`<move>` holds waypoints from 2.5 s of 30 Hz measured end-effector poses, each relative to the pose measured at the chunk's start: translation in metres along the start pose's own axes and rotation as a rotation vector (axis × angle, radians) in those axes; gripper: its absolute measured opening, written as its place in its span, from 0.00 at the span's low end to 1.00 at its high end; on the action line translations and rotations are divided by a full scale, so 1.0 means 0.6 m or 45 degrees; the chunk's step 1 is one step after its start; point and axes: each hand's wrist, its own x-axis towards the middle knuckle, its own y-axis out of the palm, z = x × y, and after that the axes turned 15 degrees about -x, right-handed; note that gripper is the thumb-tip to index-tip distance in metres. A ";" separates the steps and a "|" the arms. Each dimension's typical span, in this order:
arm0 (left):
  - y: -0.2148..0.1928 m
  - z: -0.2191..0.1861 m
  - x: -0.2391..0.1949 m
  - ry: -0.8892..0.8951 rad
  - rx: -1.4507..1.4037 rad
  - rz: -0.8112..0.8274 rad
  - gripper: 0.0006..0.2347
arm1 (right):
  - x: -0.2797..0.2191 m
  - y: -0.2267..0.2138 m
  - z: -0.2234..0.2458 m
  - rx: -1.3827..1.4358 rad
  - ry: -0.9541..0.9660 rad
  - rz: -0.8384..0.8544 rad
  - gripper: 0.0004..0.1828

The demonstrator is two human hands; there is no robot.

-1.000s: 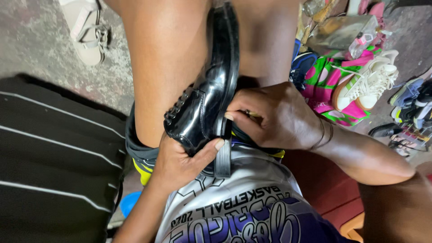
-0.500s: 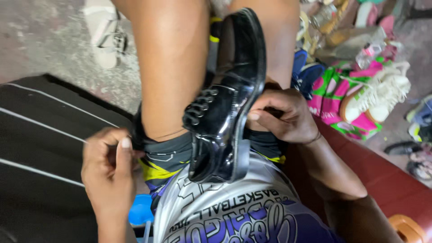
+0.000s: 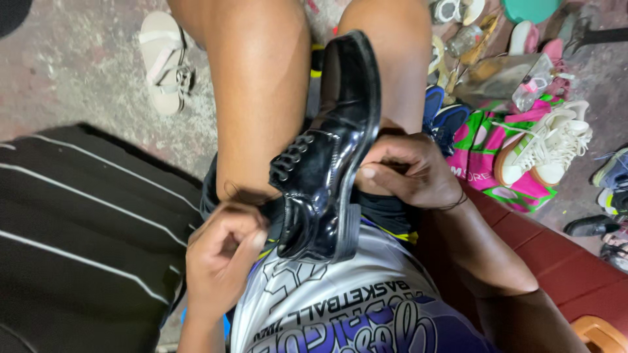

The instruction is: The person sits on the floor and uses a stitching awl to repeatedly pierce and thread the sole of a black shoe. They hold the shoe with one hand and manipulate the awl with the other, working on the seam between the sole and upper.

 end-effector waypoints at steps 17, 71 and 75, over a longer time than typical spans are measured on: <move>0.064 0.025 0.052 -0.202 0.203 0.045 0.07 | 0.045 -0.029 0.051 -0.189 -0.151 0.314 0.07; 0.074 0.040 0.074 -0.432 -0.220 -0.158 0.09 | 0.039 -0.015 0.051 -0.989 -0.340 -0.160 0.24; 0.062 0.041 0.064 -0.416 -0.320 -0.174 0.09 | 0.029 -0.056 0.038 -1.011 -0.209 -0.054 0.21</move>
